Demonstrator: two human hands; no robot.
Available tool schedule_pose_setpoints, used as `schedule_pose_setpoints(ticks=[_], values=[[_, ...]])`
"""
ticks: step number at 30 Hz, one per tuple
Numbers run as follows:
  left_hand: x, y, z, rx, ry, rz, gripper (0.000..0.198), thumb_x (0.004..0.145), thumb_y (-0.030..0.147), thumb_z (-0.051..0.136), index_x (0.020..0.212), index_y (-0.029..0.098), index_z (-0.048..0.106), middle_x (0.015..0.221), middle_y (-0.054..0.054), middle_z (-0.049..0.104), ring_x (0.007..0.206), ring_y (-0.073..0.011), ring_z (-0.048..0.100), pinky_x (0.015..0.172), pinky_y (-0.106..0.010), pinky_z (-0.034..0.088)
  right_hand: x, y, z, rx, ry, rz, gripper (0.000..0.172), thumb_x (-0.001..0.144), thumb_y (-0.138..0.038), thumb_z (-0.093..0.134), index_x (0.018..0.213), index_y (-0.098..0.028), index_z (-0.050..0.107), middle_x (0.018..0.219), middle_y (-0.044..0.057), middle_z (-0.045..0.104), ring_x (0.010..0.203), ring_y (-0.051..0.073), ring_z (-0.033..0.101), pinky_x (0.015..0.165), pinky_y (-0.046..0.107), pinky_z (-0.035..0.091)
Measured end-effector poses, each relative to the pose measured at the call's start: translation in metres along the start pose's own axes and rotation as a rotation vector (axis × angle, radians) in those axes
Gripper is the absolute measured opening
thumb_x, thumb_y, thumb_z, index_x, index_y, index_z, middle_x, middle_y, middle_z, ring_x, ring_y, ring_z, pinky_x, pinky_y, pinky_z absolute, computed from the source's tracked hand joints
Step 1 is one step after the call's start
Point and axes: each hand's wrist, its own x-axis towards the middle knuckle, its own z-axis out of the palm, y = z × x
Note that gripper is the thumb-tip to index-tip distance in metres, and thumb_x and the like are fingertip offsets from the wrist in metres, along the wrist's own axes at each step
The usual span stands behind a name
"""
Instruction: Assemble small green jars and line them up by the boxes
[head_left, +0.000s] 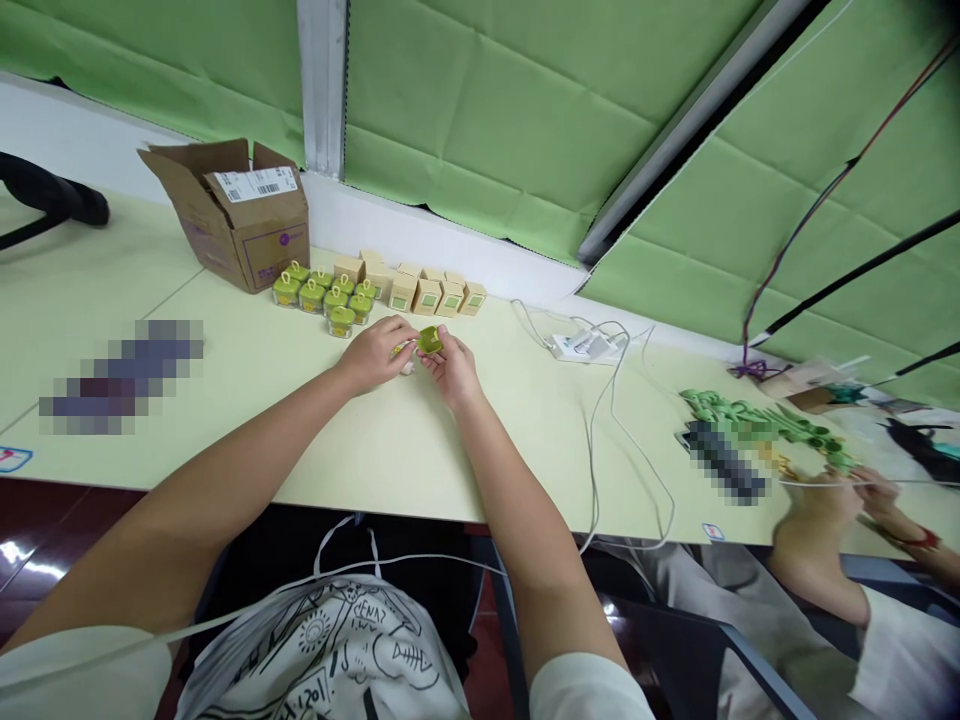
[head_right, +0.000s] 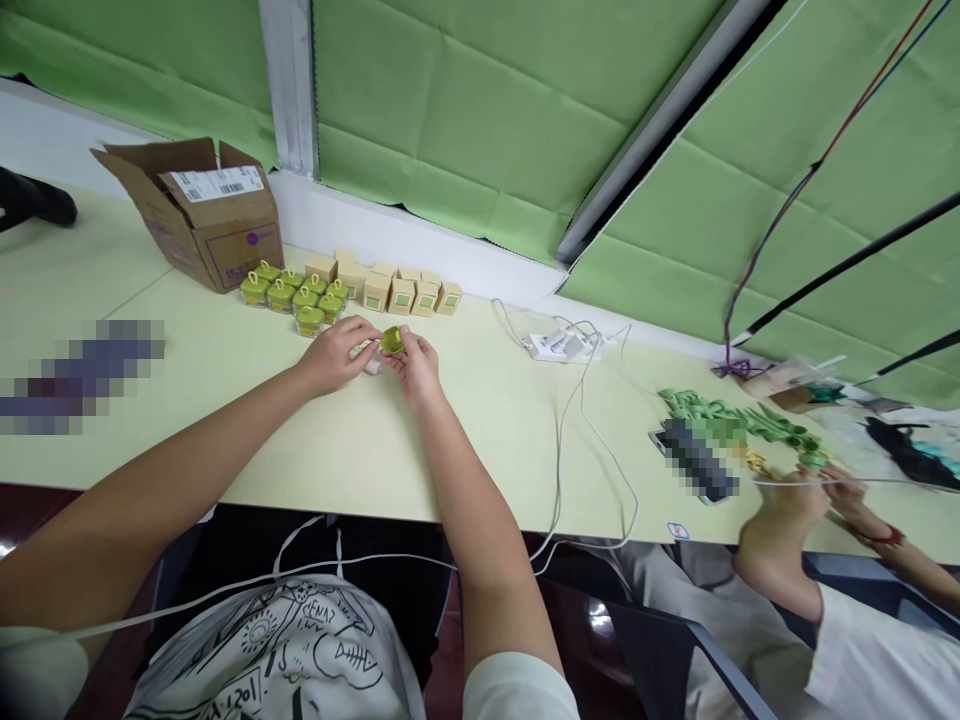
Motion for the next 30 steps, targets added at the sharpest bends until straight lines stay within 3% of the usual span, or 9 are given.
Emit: schedule_pose_setpoints(ticks=[8, 20, 30], values=[[0.003, 0.002, -0.004, -0.037, 0.052, -0.171, 0.023, 0.102, 0.029, 0.052, 0.106, 0.020, 0.073, 0.108, -0.009, 0.071, 0.100, -0.0223, 0.067, 0.092, -0.037, 0.053, -0.002, -0.003, 0.004, -0.002, 0.052, -0.009, 0.037, 0.084, -0.047, 0.085, 0.088, -0.019, 0.062, 0.076, 0.001, 0.075, 0.066, 0.012, 0.071, 0.059, 0.021, 0.055], [0.003, -0.003, -0.004, -0.016, 0.081, -0.196, 0.022, 0.102, 0.027, 0.051, 0.102, 0.019, 0.072, 0.104, -0.008, 0.071, 0.097, -0.0211, 0.066, 0.091, -0.035, 0.052, 0.010, -0.004, -0.008, 0.047, 0.289, -0.083, 0.031, 0.091, -0.043, 0.079, 0.087, -0.019, 0.060, 0.073, -0.002, 0.073, 0.060, 0.010, 0.069, 0.060, 0.020, 0.056], [0.000, 0.004, 0.003, -0.001, 0.054, -0.107, 0.022, 0.100, 0.036, 0.060, 0.109, 0.022, 0.074, 0.108, -0.008, 0.068, 0.105, -0.0234, 0.065, 0.095, -0.038, 0.052, -0.004, 0.005, 0.009, 0.011, 0.080, -0.048, 0.037, 0.083, -0.046, 0.086, 0.090, -0.019, 0.062, 0.072, -0.002, 0.073, 0.059, 0.008, 0.066, 0.060, 0.019, 0.056]])
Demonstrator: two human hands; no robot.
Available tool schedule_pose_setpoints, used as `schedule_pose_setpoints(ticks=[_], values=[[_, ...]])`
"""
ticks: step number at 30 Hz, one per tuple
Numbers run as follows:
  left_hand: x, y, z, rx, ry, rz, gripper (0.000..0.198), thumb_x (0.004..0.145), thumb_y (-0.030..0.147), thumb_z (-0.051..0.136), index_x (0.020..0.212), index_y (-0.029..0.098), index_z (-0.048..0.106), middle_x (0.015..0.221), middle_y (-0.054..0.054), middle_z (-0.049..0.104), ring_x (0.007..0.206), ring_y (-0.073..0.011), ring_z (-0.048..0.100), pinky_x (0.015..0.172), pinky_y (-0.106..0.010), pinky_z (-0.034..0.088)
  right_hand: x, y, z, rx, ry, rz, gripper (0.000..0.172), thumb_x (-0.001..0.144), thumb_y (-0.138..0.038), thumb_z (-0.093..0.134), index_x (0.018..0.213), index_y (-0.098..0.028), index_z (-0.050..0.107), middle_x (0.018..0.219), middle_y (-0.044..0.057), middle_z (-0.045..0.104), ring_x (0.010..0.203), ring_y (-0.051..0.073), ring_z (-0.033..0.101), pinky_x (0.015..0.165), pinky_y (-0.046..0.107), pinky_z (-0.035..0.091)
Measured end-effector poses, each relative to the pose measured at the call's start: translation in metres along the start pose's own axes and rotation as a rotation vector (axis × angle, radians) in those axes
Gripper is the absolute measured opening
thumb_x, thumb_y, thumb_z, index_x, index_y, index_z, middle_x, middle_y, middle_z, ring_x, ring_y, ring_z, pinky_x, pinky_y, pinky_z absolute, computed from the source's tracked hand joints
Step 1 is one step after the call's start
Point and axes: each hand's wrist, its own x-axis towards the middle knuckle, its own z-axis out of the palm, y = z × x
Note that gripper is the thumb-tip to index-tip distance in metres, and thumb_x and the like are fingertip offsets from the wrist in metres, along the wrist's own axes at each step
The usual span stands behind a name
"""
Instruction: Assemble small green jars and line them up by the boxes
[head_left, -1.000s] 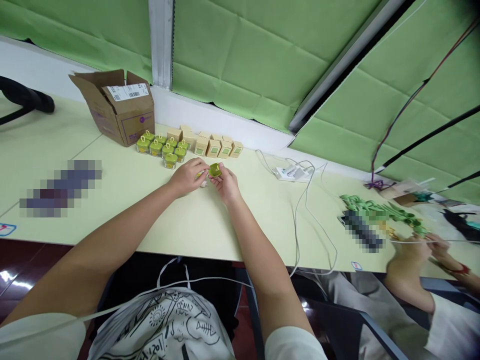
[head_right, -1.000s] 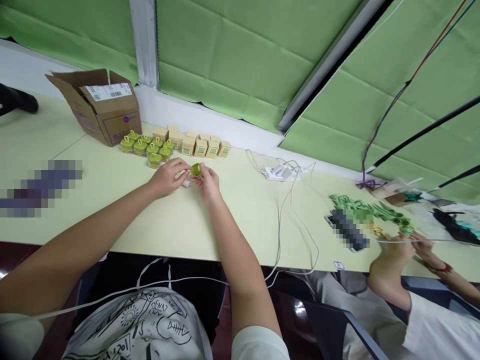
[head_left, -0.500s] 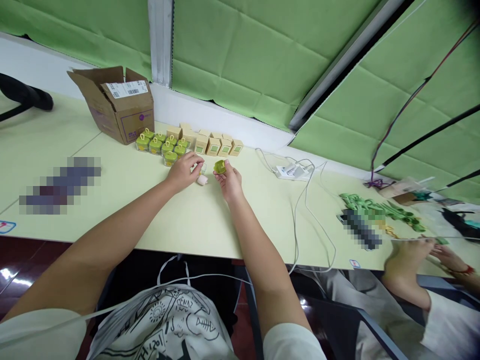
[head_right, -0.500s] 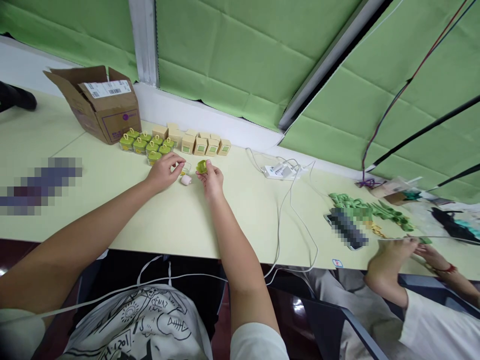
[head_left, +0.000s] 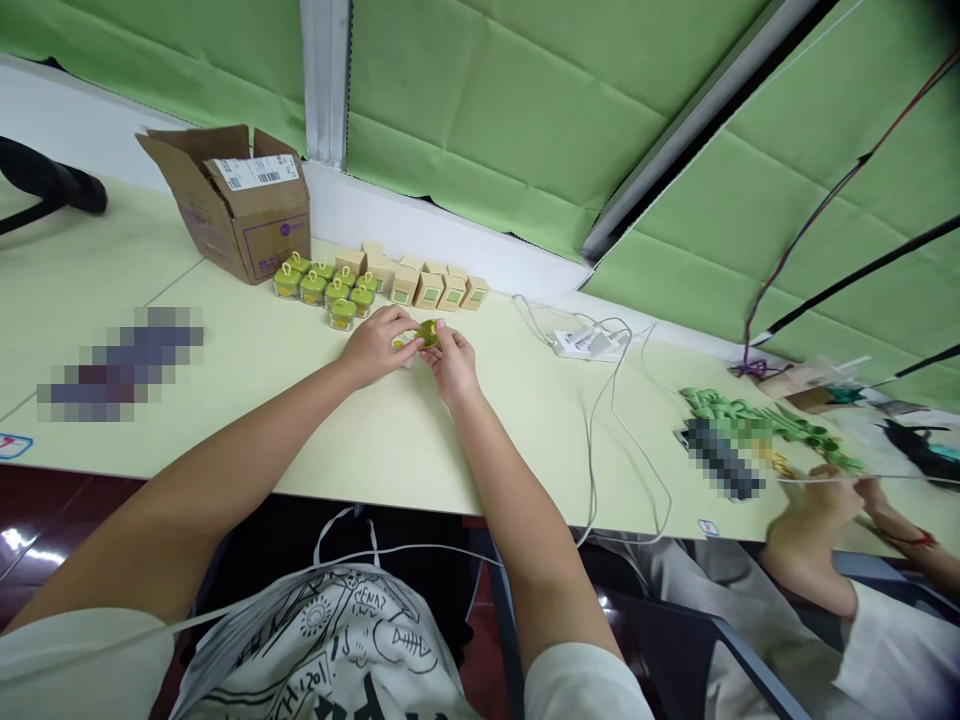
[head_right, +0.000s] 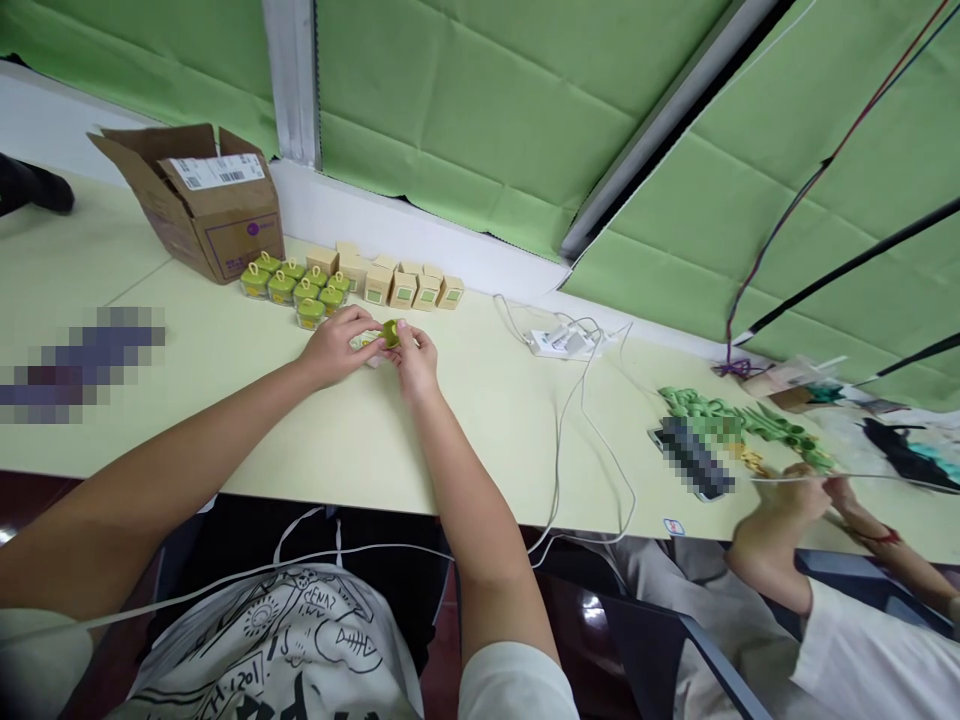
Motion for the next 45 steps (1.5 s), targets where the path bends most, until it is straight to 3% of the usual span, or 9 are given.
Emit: schedule_pose_setpoints(ticks=[5, 14, 28, 40, 45], values=[[0.001, 0.003, 0.001, 0.026, -0.005, -0.006, 0.017, 0.097, 0.033, 0.061, 0.098, 0.022, 0.074, 0.100, -0.007, 0.066, 0.097, -0.0225, 0.064, 0.090, -0.037, 0.052, -0.007, 0.004, 0.007, -0.016, -0.031, 0.021, 0.037, 0.080, -0.045, 0.089, 0.088, -0.020, 0.063, 0.067, -0.006, 0.069, 0.054, 0.006, 0.061, 0.058, 0.018, 0.056], [0.002, 0.008, -0.001, 0.034, -0.017, -0.040, 0.014, 0.091, 0.025, 0.060, 0.081, 0.021, 0.069, 0.092, -0.006, 0.065, 0.088, -0.0206, 0.062, 0.081, -0.035, 0.051, -0.008, 0.010, 0.008, -0.054, -0.038, 0.026, 0.037, 0.080, -0.046, 0.088, 0.090, -0.018, 0.066, 0.070, -0.005, 0.071, 0.056, 0.007, 0.064, 0.059, 0.019, 0.056], [0.001, 0.006, -0.002, 0.024, -0.012, -0.046, 0.017, 0.088, 0.023, 0.060, 0.073, 0.020, 0.068, 0.086, -0.004, 0.064, 0.069, -0.0156, 0.055, 0.066, -0.033, 0.044, -0.009, 0.011, 0.010, -0.115, -0.069, 0.040, 0.035, 0.080, -0.047, 0.087, 0.085, -0.018, 0.067, 0.070, -0.005, 0.071, 0.056, 0.007, 0.063, 0.059, 0.019, 0.056], [0.001, 0.004, 0.000, 0.061, 0.011, -0.034, 0.016, 0.086, 0.022, 0.062, 0.072, 0.020, 0.069, 0.084, -0.003, 0.064, 0.066, -0.0147, 0.053, 0.064, -0.032, 0.042, -0.008, 0.012, 0.011, -0.095, -0.027, 0.053, 0.043, 0.079, -0.046, 0.089, 0.100, -0.019, 0.063, 0.074, -0.004, 0.075, 0.056, 0.009, 0.065, 0.059, 0.021, 0.059], [0.002, 0.002, 0.002, 0.033, 0.048, -0.035, 0.013, 0.081, 0.020, 0.064, 0.069, 0.019, 0.067, 0.081, -0.003, 0.063, 0.064, -0.0137, 0.051, 0.061, -0.031, 0.040, -0.008, 0.013, 0.010, -0.116, -0.034, 0.059, 0.037, 0.085, -0.048, 0.084, 0.090, -0.020, 0.061, 0.072, -0.004, 0.073, 0.058, 0.010, 0.067, 0.063, 0.022, 0.059]])
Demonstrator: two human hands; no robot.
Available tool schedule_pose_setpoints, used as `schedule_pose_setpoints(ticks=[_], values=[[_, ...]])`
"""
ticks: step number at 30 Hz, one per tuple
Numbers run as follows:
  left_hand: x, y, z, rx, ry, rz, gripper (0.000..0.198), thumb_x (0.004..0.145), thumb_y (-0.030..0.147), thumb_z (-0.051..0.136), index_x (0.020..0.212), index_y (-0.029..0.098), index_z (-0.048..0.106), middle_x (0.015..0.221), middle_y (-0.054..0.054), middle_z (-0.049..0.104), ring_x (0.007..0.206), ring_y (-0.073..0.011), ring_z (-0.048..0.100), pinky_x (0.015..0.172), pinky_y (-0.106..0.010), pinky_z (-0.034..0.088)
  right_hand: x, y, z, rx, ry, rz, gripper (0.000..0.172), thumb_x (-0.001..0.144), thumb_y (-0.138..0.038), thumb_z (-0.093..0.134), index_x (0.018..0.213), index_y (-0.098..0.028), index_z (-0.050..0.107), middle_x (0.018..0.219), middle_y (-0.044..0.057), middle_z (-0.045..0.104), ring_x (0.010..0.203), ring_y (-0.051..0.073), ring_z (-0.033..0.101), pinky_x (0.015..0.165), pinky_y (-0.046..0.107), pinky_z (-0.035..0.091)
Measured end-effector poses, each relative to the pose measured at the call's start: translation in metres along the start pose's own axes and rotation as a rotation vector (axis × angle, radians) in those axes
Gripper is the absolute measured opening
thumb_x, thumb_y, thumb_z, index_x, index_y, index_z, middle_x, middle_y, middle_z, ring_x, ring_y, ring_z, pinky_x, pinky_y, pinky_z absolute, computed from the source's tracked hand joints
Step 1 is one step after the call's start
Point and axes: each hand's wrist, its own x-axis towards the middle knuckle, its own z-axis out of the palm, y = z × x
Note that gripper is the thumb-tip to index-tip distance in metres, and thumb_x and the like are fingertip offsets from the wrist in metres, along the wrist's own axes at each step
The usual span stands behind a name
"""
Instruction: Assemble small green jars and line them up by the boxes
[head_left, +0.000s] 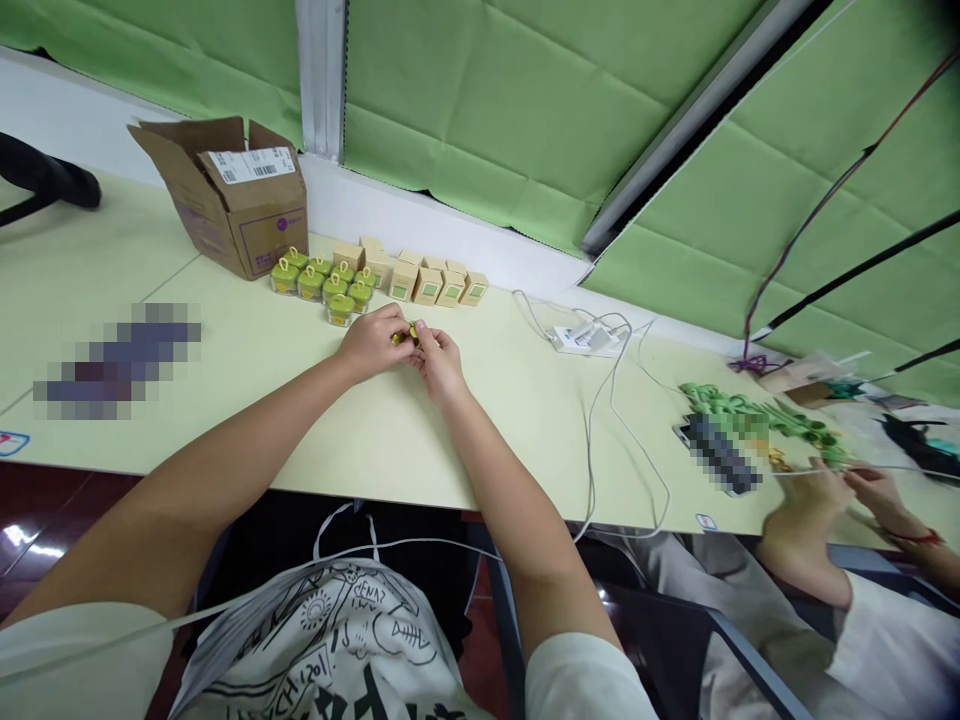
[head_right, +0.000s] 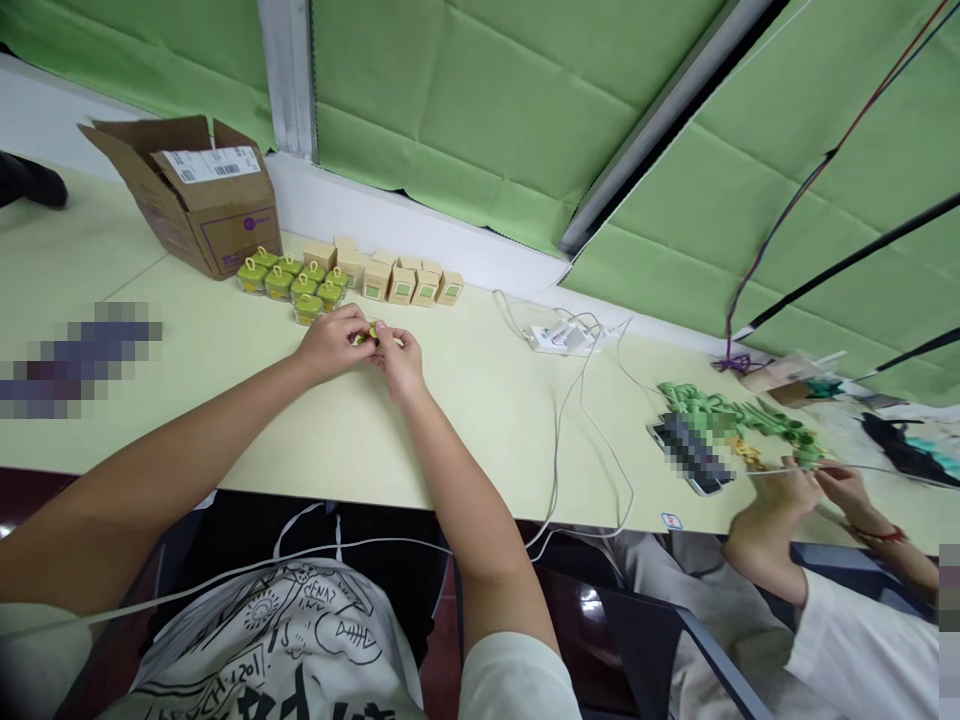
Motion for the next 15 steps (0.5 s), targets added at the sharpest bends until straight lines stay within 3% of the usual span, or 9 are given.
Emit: schedule_pose_setpoints(ticks=[5, 9, 15], values=[[0.004, -0.004, 0.000, -0.116, 0.054, -0.073, 0.014, 0.079, 0.021, 0.067, 0.066, 0.018, 0.064, 0.075, -0.001, 0.059, 0.064, -0.0130, 0.051, 0.063, -0.030, 0.041, 0.004, -0.005, -0.006, 0.020, -0.013, 0.040, 0.023, 0.096, -0.040, 0.073, 0.089, -0.020, 0.065, 0.074, -0.002, 0.072, 0.060, 0.011, 0.068, 0.065, 0.024, 0.062], [0.005, -0.006, -0.001, -0.209, 0.046, -0.141, 0.014, 0.080, 0.025, 0.068, 0.068, 0.018, 0.066, 0.074, 0.000, 0.059, 0.064, -0.0124, 0.052, 0.064, -0.029, 0.043, 0.010, -0.007, -0.011, 0.006, -0.019, 0.045, 0.010, 0.093, -0.023, 0.075, 0.088, -0.018, 0.069, 0.075, -0.003, 0.072, 0.057, 0.008, 0.064, 0.062, 0.021, 0.060], [0.005, -0.006, -0.003, -0.239, -0.021, -0.155, 0.009, 0.081, 0.025, 0.069, 0.077, 0.018, 0.072, 0.082, -0.002, 0.065, 0.067, -0.0122, 0.056, 0.066, -0.028, 0.048, 0.013, -0.007, -0.017, -0.037, -0.046, 0.000, 0.013, 0.084, -0.025, 0.082, 0.085, -0.018, 0.071, 0.073, -0.004, 0.071, 0.061, 0.007, 0.061, 0.064, 0.019, 0.056]])
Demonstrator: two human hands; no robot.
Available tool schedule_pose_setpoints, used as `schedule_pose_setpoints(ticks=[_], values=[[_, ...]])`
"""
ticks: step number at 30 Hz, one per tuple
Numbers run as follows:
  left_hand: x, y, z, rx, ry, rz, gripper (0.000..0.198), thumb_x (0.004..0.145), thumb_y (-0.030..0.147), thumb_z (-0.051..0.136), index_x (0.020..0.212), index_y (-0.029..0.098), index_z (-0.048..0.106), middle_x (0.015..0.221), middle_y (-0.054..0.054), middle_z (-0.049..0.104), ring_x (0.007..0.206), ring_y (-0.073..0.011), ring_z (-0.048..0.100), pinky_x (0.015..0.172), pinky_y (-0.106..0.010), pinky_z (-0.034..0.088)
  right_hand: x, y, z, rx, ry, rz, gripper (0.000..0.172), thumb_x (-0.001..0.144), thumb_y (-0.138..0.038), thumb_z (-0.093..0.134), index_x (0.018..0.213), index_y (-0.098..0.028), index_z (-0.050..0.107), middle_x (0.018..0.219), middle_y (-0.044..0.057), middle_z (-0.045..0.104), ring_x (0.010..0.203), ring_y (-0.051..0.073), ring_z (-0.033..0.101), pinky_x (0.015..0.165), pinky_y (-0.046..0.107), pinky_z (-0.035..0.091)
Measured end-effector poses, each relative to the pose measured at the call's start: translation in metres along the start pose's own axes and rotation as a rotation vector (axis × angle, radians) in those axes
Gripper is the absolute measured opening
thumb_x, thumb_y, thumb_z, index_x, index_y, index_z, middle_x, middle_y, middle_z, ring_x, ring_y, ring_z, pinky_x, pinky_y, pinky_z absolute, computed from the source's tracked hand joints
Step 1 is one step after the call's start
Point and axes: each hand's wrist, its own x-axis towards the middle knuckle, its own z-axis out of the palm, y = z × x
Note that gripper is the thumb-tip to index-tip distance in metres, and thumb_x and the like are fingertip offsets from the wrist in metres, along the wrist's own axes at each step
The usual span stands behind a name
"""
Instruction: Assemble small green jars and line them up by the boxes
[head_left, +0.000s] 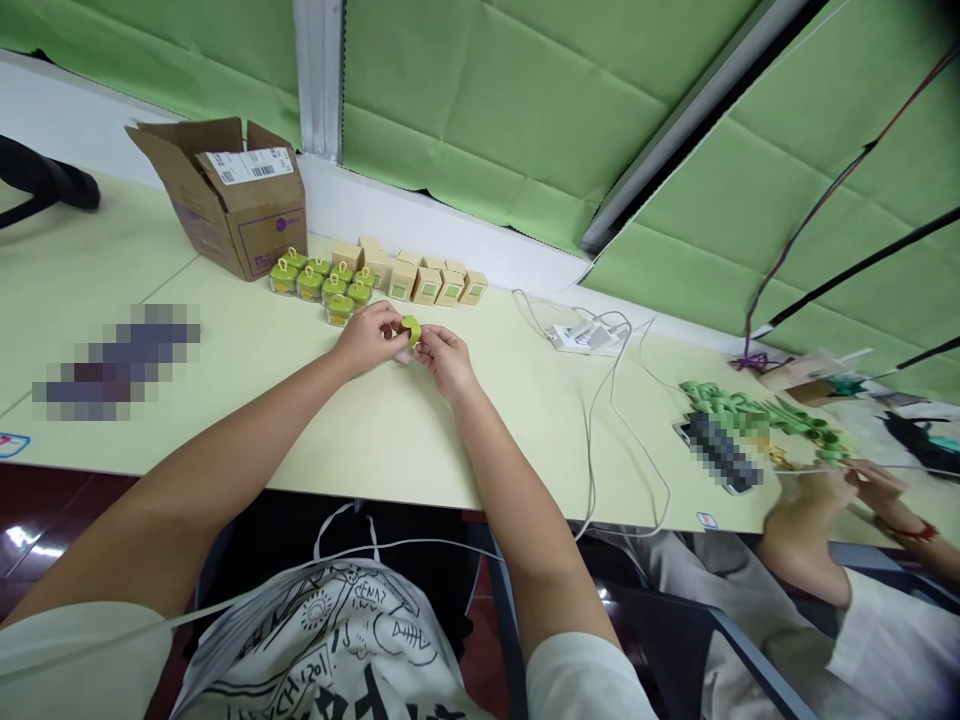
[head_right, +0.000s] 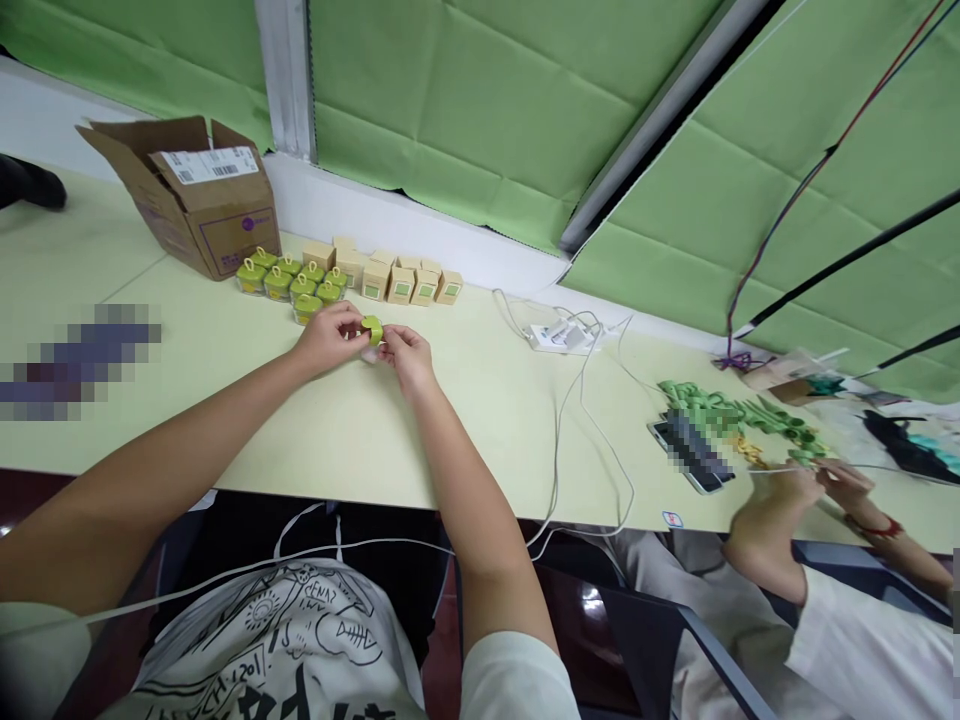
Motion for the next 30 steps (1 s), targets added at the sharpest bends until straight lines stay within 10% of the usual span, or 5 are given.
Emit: schedule_pose_setpoints(ticks=[30], values=[[-0.001, 0.000, 0.002, -0.065, 0.015, 0.016, 0.008, 0.077, 0.024, 0.068, 0.072, 0.018, 0.065, 0.080, -0.001, 0.059, 0.066, -0.0122, 0.054, 0.062, -0.029, 0.044, -0.001, -0.001, -0.004, -0.086, -0.105, -0.069, 0.043, 0.070, -0.052, 0.090, 0.096, -0.020, 0.077, 0.092, 0.002, 0.077, 0.080, 0.014, 0.069, 0.077, 0.029, 0.062]])
